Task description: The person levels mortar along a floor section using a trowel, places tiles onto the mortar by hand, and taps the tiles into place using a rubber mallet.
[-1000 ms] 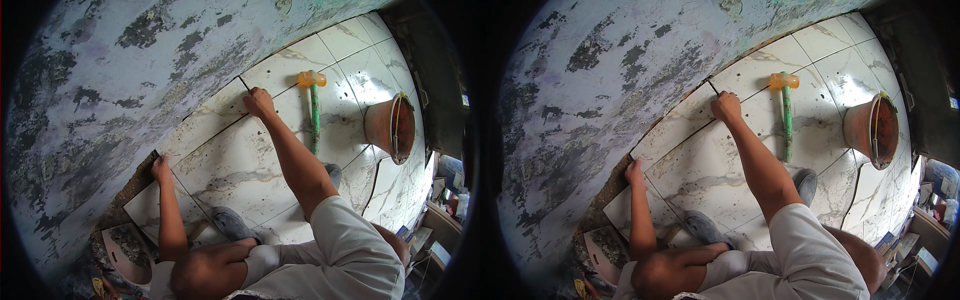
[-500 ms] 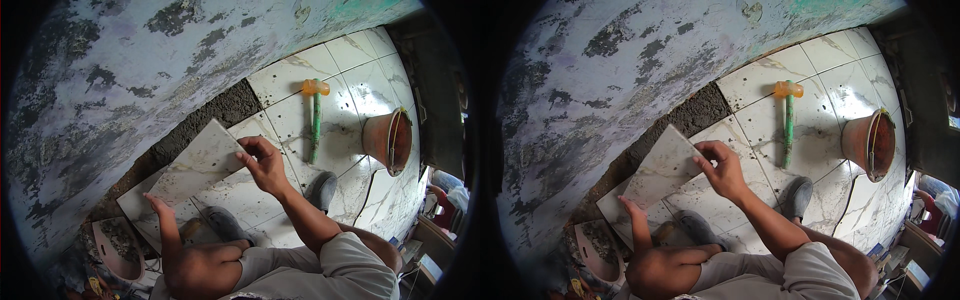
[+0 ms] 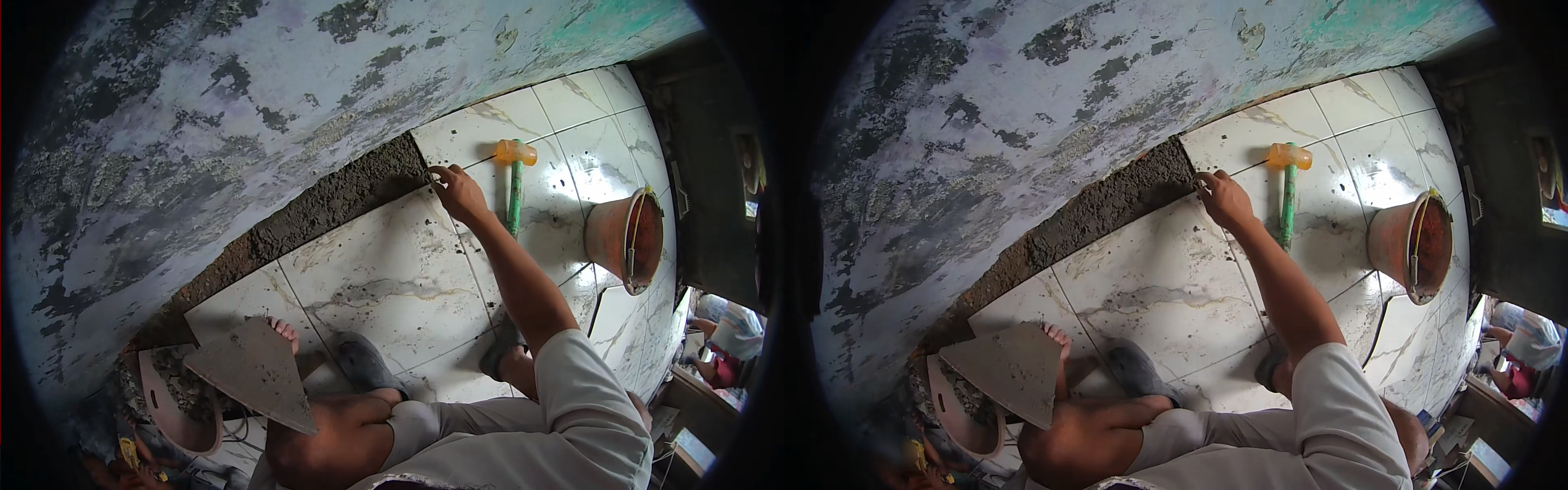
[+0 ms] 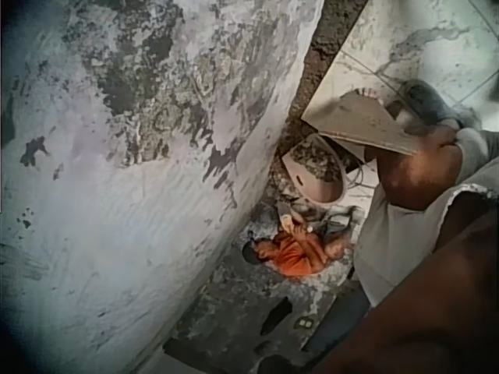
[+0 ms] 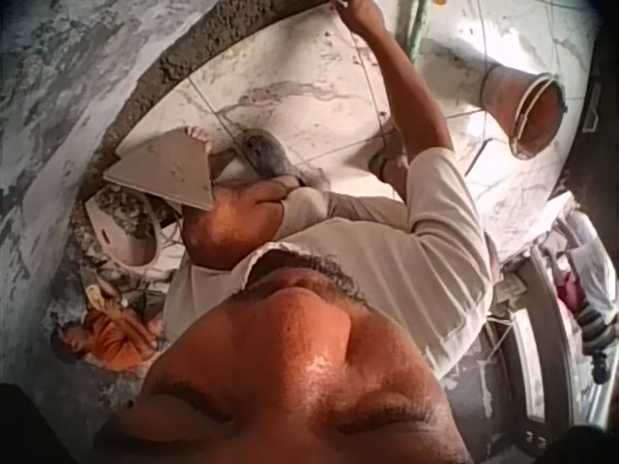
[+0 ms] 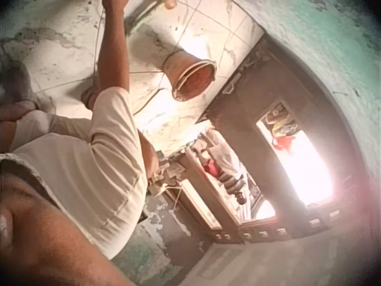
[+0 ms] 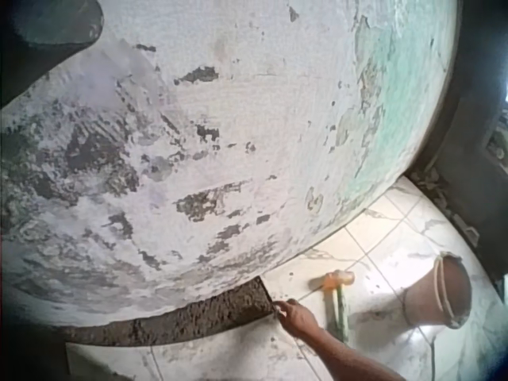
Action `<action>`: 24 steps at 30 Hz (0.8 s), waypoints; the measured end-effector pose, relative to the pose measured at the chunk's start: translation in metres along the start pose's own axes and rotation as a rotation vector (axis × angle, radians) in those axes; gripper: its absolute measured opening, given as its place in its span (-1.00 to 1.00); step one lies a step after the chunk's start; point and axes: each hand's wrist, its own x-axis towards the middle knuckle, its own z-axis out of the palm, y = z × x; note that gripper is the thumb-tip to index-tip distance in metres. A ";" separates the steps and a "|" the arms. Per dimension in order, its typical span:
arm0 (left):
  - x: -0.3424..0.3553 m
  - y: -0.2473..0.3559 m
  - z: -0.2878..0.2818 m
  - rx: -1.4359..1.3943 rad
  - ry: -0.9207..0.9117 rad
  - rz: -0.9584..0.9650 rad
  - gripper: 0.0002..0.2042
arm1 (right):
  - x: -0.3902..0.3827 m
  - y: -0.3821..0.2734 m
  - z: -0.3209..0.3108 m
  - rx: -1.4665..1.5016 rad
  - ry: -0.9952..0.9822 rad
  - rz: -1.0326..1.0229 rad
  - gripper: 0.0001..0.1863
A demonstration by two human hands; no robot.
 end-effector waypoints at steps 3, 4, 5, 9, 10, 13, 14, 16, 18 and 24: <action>-0.003 -0.004 -0.021 -0.512 -0.510 -0.180 -0.76 | 0.034 0.005 0.008 -0.155 -0.082 -0.094 -0.69; 0.005 0.000 -0.022 -0.482 -0.497 -0.130 -0.75 | 0.041 0.015 0.010 -0.233 -0.108 -0.108 -0.67; 0.013 0.004 -0.023 -0.446 -0.482 -0.086 -0.73 | 0.045 0.019 0.015 -0.305 -0.136 -0.128 -0.65; 0.015 0.010 -0.014 -0.337 -0.423 0.035 -0.66 | 0.047 0.011 0.017 -0.352 -0.187 -0.190 -0.65; -0.005 0.005 0.009 -0.475 -0.332 -0.119 -0.63 | 0.047 0.012 0.017 -0.325 -0.162 -0.188 -0.67; 0.001 0.015 0.025 -0.394 -0.260 -0.556 -0.58 | 0.053 0.018 0.015 -0.301 -0.172 -0.180 -0.70; 0.016 0.028 0.028 -0.161 -0.280 -0.833 -0.55 | 0.053 0.020 0.014 -0.296 -0.207 -0.175 -0.70; 0.033 0.041 0.027 0.087 -0.293 -1.107 -0.53 | 0.049 0.019 0.012 -0.250 -0.195 -0.174 -0.71; 0.038 0.042 0.020 0.128 -0.324 -1.068 -0.53 | 0.045 0.016 0.010 -0.204 -0.181 -0.174 -0.72; 0.035 0.028 -0.004 0.015 -0.413 -0.643 -0.55 | 0.040 0.020 0.015 -0.166 -0.096 -0.258 -0.78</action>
